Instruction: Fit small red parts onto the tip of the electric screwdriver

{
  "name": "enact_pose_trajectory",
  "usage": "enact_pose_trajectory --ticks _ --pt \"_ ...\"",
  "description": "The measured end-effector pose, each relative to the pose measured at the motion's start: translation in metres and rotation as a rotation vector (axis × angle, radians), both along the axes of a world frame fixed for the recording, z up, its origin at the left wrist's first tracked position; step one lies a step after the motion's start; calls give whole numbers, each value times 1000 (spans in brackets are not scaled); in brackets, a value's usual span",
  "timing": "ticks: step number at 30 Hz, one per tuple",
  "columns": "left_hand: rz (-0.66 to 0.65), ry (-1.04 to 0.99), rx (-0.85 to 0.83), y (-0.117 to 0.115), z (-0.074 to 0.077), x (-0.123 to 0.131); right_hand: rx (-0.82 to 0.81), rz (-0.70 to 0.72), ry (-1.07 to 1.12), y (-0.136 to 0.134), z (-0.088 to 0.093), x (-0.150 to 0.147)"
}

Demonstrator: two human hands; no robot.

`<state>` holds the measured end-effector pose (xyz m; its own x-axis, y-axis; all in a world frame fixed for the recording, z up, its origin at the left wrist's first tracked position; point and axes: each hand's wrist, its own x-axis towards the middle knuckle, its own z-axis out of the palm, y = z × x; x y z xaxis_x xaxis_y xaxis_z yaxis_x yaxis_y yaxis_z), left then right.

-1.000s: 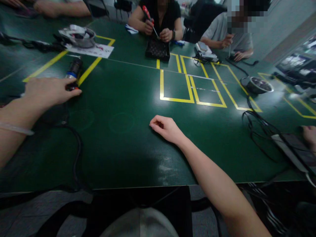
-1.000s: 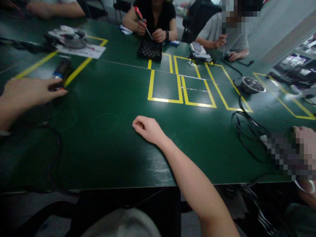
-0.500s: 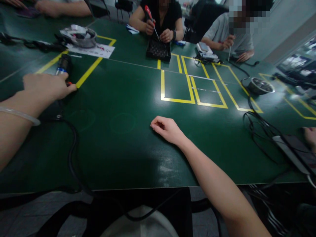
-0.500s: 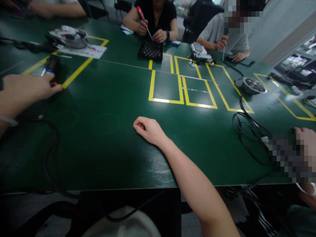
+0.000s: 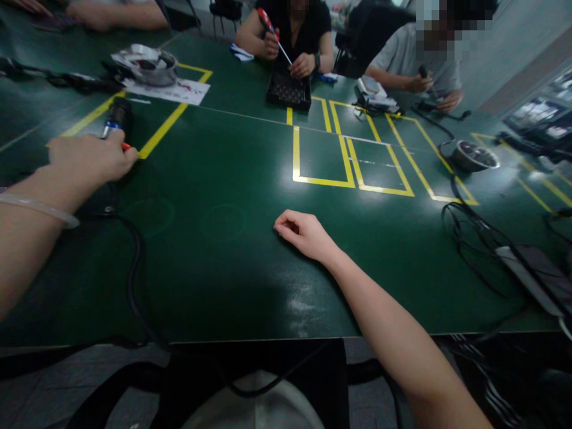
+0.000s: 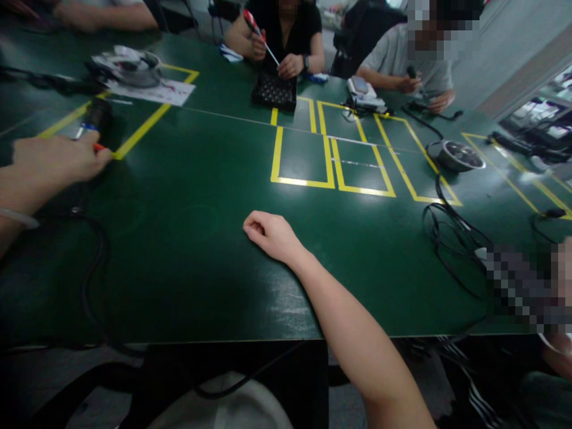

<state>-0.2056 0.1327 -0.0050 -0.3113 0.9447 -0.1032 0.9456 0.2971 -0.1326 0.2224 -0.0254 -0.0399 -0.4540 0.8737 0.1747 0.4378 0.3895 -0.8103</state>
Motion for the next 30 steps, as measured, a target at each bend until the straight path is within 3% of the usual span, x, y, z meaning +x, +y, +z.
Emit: enact_pose_trajectory --ticks 6,12,18,25,30 --pt "-48 16 49 -10 0 3 -7 -3 -37 0 0 0" --pt "-180 129 2 -44 6 29 -12 -6 -40 -1 0 0" --pt "-305 155 22 -94 14 82 -107 -18 50 -1 -1 -1" --pt "-646 283 185 -156 13 156 -136 -22 92 -1 -2 -1" --pt "-808 145 214 -181 10 209 -95 -22 97 -2 -2 -2"
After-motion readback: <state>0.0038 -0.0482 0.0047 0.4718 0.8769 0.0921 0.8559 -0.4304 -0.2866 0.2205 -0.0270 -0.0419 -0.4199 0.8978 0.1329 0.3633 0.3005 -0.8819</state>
